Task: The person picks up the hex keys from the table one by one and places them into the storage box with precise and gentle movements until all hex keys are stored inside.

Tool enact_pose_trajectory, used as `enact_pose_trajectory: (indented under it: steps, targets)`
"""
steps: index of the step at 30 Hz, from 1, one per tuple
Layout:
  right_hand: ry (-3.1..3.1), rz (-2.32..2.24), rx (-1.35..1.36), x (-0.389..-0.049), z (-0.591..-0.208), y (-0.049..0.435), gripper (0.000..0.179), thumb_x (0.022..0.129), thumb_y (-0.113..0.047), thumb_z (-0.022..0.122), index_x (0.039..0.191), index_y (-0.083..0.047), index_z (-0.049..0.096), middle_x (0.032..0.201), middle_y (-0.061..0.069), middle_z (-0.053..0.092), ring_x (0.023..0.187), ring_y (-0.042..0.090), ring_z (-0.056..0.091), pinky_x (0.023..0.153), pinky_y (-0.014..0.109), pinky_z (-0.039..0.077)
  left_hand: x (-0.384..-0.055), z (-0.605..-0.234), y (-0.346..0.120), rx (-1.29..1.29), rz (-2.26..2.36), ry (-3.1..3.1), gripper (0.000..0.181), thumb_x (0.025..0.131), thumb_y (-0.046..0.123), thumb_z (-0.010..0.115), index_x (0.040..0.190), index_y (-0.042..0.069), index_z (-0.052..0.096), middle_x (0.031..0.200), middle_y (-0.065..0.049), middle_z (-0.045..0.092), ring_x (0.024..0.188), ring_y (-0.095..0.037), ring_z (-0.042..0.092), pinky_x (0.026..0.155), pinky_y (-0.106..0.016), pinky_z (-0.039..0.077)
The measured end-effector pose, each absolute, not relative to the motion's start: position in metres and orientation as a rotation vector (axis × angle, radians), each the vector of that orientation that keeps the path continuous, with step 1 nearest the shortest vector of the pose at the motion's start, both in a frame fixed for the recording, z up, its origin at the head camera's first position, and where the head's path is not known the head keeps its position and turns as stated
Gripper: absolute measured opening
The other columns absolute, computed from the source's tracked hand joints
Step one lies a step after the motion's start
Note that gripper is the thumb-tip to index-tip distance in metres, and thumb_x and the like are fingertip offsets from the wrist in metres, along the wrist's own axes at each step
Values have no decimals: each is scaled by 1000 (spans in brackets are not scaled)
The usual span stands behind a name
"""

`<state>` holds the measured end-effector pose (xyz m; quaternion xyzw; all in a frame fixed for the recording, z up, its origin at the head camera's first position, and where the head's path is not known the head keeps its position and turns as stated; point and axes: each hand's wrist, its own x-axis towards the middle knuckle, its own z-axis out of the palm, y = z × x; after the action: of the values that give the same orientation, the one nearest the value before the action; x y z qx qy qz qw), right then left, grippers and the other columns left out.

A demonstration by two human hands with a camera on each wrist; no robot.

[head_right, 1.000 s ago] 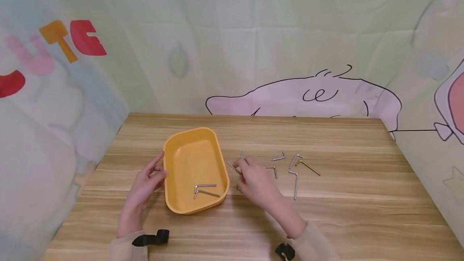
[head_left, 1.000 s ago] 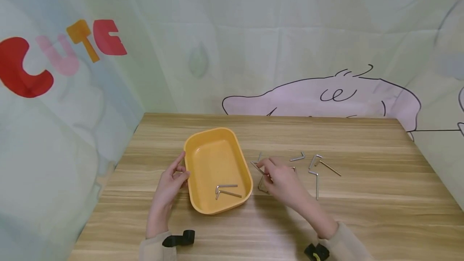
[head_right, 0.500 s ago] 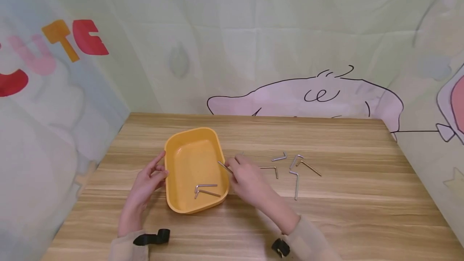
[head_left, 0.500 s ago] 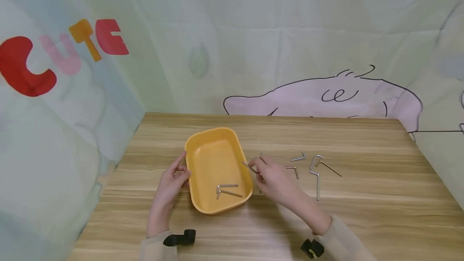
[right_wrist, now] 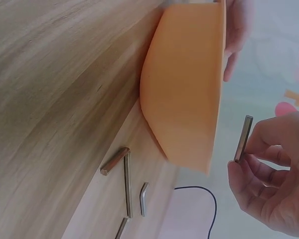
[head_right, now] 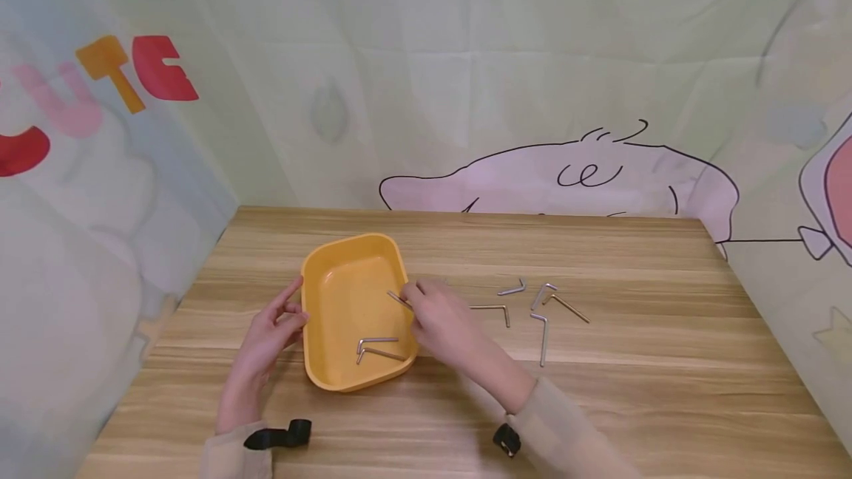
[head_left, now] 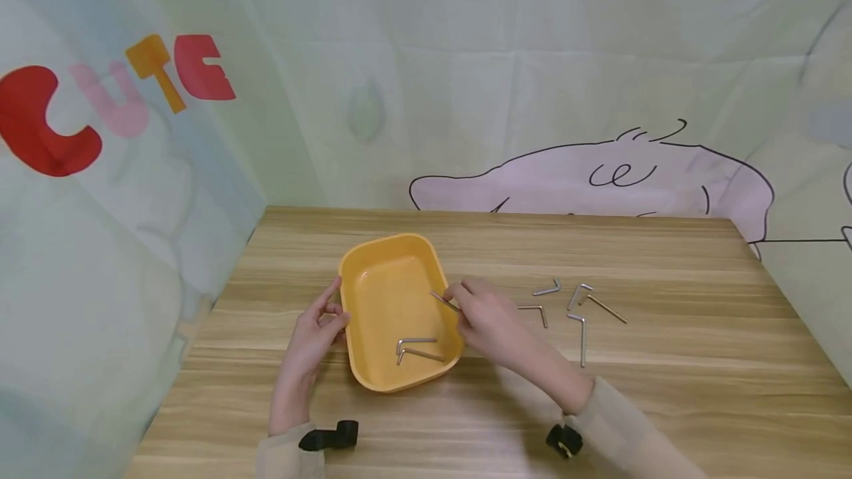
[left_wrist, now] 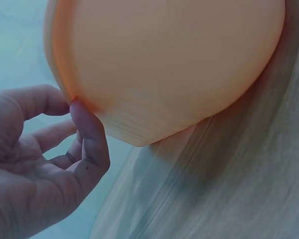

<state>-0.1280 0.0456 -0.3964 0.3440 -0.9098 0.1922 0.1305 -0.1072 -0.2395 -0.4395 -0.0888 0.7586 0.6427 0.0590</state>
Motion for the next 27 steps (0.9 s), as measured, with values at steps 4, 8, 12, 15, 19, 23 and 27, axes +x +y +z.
enact_pose_trajectory:
  steps: [4, 8, 12, 15, 19, 23, 27]
  targets:
    - [-2658, 551, 1003, -131, -397, 41, 30, 72, 4, 64, 101, -8, 65, 79, -1, 56, 67, 10, 47, 54, 19, 40, -107, -439, -240, -275, 1940, 2297, 64, 95, 4, 53, 152, 23, 30, 97, 0, 42, 65, -3, 47, 66, -20, 51]
    - [-2677, 543, 1020, -134, -397, 36, 32, 72, 5, 64, 102, -9, 64, 82, -1, 57, 68, 9, 47, 56, 19, 41, -107, -439, -240, -269, 1935, 2297, 64, 95, 5, 53, 152, 23, 29, 97, 1, 41, 65, -3, 46, 67, -20, 51]
    - [-2688, 538, 1031, -138, -397, 31, 33, 72, 5, 64, 102, -8, 64, 83, 0, 58, 68, 9, 47, 55, 19, 40, -107, -439, -240, -264, 1935, 2298, 64, 95, 5, 53, 152, 23, 29, 97, 1, 41, 65, -3, 46, 67, -20, 51]
    - [-2703, 540, 1018, -141, -397, 29, 32, 73, 5, 64, 102, -8, 64, 83, 1, 57, 69, 10, 48, 54, 19, 39, -107, -440, -241, -265, 1930, 2301, 64, 95, 5, 53, 152, 24, 29, 97, 1, 42, 65, -3, 47, 67, -21, 51]
    - [-2706, 530, 1024, -145, -399, 26, 33, 73, 5, 64, 102, -9, 64, 84, 0, 58, 72, 10, 49, 57, 19, 40, -107, -440, -240, -262, 1933, 2300, 64, 95, 5, 53, 152, 24, 29, 97, 1, 42, 65, -3, 47, 67, -21, 51]
    - [-2687, 508, 1064, -150, -400, 23, 33, 74, 4, 62, 104, -10, 64, 88, 1, 60, 76, 13, 54, 60, 23, 44, -107, -440, -240, -258, 1942, 2301, 64, 95, 4, 53, 152, 23, 29, 97, 0, 43, 64, -3, 47, 66, -20, 51]
    - [-2677, 474, 1102, -155, -401, 16, 32, 75, 3, 61, 104, -11, 64, 92, 2, 62, 83, 17, 60, 63, 27, 49, -107, -439, -240, -256, 1941, 2303, 64, 95, 4, 53, 152, 23, 30, 96, 1, 43, 64, -2, 46, 65, -20, 50]
